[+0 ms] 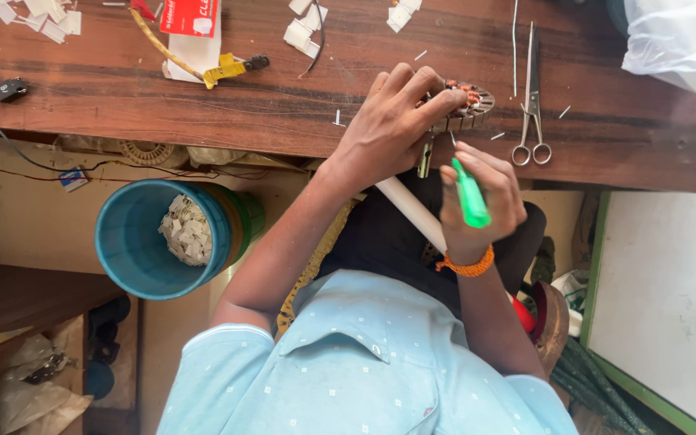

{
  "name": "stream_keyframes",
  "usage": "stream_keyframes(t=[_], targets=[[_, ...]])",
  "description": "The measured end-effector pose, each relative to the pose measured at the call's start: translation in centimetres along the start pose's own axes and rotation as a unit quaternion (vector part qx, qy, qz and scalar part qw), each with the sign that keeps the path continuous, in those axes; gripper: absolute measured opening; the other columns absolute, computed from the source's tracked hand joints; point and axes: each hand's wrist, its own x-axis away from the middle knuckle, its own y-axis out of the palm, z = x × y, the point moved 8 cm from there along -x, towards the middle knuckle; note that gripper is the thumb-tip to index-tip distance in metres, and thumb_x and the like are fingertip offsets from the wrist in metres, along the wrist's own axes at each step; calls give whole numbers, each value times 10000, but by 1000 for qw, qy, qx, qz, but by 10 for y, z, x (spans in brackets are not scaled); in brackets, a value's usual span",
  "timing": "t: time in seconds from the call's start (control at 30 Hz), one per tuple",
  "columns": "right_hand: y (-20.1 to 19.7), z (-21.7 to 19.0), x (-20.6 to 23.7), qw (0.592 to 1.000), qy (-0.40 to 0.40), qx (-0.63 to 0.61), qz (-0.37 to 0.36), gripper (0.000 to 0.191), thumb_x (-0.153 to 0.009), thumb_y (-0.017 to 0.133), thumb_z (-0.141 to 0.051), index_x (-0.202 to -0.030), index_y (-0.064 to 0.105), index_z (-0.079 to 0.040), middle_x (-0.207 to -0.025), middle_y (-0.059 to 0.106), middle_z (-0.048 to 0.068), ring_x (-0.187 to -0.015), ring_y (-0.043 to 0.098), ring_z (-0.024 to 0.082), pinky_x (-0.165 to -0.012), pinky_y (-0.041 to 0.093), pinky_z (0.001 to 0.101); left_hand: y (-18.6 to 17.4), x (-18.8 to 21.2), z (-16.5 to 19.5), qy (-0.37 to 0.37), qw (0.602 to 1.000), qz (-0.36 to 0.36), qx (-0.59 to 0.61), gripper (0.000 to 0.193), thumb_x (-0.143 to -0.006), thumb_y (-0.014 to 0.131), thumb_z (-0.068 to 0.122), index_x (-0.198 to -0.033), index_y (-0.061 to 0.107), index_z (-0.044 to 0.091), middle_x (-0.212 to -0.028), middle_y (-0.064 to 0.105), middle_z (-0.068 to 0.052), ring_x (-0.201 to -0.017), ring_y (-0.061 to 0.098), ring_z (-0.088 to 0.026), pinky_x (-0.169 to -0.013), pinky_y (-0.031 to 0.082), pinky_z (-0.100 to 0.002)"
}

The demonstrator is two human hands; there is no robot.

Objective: The person cuts small pieces of white insulation paper with scissors and inserts them one by one into the slots of a motor armature, using a screwdriver to press the paper down into each slot. Other completed armatures and motor parts sit on the workbench nearby.

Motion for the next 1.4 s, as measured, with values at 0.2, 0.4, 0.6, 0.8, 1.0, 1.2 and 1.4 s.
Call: stream_keyframes(t=[0.2,0.4,0.6,0.8,1.0,1.2,1.4], targets=[[-14,24,11,983,139,-118,33,255,-968,767,-205,-1089,664,-6,-1073,755,174,-678,644,99,-597,522,202,-3,1,-2,-5,998,-35,43,625,-871,799,114,-1437,540,169,-1253,526,-60,-1163,504,-292,-1013,461,-429],[-3,15,1,995,67,-73,-14,235,-1048,775,-162,-1167,659,3,-1143,761,179,-906,724,205,-770,586,288,-3,1,-1,-4,1000,-22,16,610,-878,805,192,-1427,539,171,-1233,534,-51,-1155,511,-287,-964,443,-440],[11,7,-7,998,39,-20,-52,204,-1079,755,-149,-1176,656,2,-1148,747,163,-1010,734,249,-913,589,306,3,3,-5,-3,1000,-25,17,582,-927,809,214,-1434,531,151,-1219,536,-61,-1144,510,-284,-949,439,-447],[15,26,0,998,31,-23,-44,193,-1100,695,-155,-1148,589,-2,-1128,686,153,-981,686,222,-851,566,276,11,5,-9,34,998,-49,-34,658,-795,768,46,-1395,511,131,-1321,543,-62,-1207,502,-305,-991,450,-454],[21,54,20,980,106,-160,-48,230,-1086,683,-145,-1170,539,13,-973,641,87,-737,605,128,-615,489,205,3,6,-9,45,997,-51,21,681,-790,786,115,-1415,515,134,-1364,556,-67,-1191,509,-311,-1069,450,-451],[-63,94,-2,933,243,-257,61,346,-998,756,-368,-1047,636,-48,-844,608,-14,-590,590,92,-518,471,219,-1,14,-20,39,987,-71,140,551,-969,796,171,-1447,528,108,-1315,588,-86,-1252,535,-310,-1150,462,-456],[-66,160,-47,895,228,288,-254,444,-1073,859,-325,-885,653,21,-706,569,41,-626,533,166,-616,424,346,-5,19,-11,5,994,-21,104,554,-944,775,114,-1447,546,147,-1393,584,-71,-1306,495,-314,-1153,457,-451]])
